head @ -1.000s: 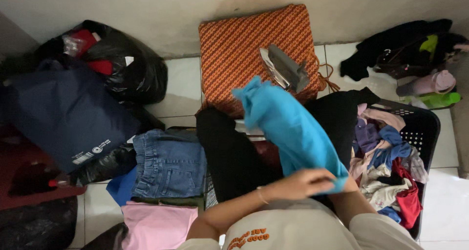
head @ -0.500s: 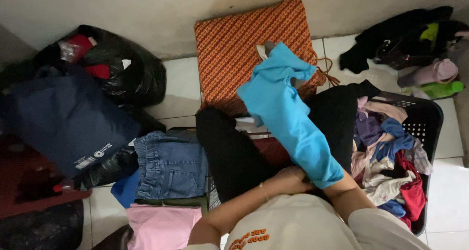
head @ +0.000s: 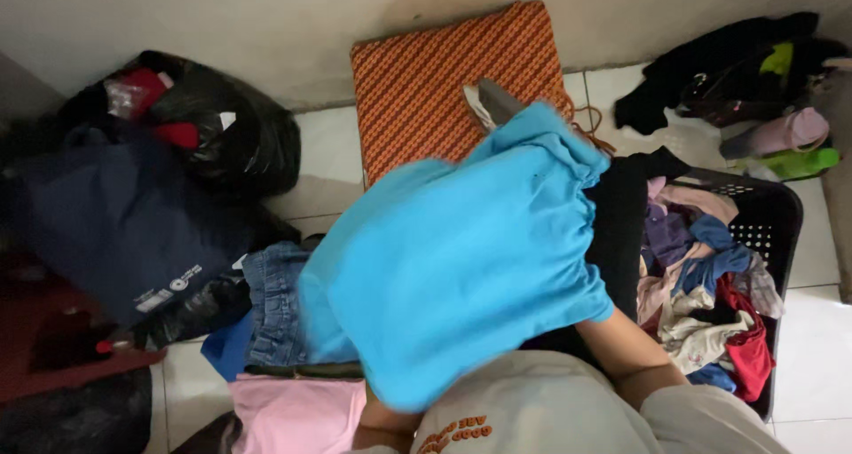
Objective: The person irons and folds a pair of blue jeans and a blue t-shirt on an ironing board on the floor.
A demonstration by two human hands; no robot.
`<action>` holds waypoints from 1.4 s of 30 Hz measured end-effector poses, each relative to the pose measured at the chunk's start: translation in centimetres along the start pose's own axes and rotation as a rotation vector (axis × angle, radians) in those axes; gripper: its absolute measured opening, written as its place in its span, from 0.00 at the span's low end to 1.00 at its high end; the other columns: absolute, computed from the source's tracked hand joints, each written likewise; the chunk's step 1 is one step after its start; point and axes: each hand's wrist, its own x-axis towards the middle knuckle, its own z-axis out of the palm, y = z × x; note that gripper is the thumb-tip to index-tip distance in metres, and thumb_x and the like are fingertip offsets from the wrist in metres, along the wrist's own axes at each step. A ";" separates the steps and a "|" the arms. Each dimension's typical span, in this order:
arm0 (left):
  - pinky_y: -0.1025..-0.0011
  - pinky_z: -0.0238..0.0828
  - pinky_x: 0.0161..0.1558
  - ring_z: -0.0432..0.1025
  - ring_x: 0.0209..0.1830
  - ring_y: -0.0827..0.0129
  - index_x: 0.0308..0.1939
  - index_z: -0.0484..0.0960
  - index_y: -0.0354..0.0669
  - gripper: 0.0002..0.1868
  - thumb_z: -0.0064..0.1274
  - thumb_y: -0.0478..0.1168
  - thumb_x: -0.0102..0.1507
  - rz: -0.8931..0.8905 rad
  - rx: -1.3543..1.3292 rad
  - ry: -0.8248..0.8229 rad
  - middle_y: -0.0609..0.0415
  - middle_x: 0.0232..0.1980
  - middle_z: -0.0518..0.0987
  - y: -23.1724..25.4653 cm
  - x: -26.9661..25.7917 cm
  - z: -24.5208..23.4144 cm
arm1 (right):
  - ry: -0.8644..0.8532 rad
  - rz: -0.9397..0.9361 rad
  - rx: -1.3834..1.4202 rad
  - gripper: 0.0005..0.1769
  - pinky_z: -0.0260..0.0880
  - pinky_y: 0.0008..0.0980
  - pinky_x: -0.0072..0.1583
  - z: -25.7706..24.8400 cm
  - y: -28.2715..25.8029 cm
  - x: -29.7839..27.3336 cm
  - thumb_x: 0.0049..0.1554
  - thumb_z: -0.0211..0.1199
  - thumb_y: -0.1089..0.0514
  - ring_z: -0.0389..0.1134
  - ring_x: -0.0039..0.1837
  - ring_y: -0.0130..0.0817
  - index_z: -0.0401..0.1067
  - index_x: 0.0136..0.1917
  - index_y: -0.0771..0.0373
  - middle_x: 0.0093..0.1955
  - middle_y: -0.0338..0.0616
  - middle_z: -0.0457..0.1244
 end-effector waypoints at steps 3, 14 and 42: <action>0.58 0.65 0.72 0.68 0.72 0.55 0.74 0.65 0.38 0.32 0.36 0.57 0.75 -0.094 -0.079 0.088 0.43 0.73 0.70 -1.9 1.6 1.2 | -0.104 0.009 -0.022 0.11 0.70 0.37 0.66 2.2 -0.2 0.3 0.62 0.61 0.60 0.71 0.60 0.38 0.72 0.58 0.61 0.58 0.43 0.69; 0.58 0.63 0.73 0.67 0.73 0.55 0.74 0.65 0.37 0.33 0.39 0.57 0.73 0.065 -0.379 0.370 0.43 0.73 0.70 -2.2 9.8 -1.5 | 0.202 -0.157 0.315 0.12 0.69 0.39 0.66 -0.4 -3.3 0.5 0.62 0.60 0.58 0.71 0.60 0.39 0.72 0.58 0.62 0.58 0.44 0.69; 0.60 0.57 0.73 0.64 0.74 0.55 0.73 0.68 0.34 0.36 0.46 0.55 0.68 -0.053 -0.361 0.517 0.42 0.73 0.70 -7.5 7.0 -4.0 | 0.327 0.103 0.411 0.15 0.68 0.42 0.68 -0.6 -1.9 -1.8 0.63 0.57 0.54 0.71 0.61 0.40 0.71 0.59 0.64 0.59 0.45 0.69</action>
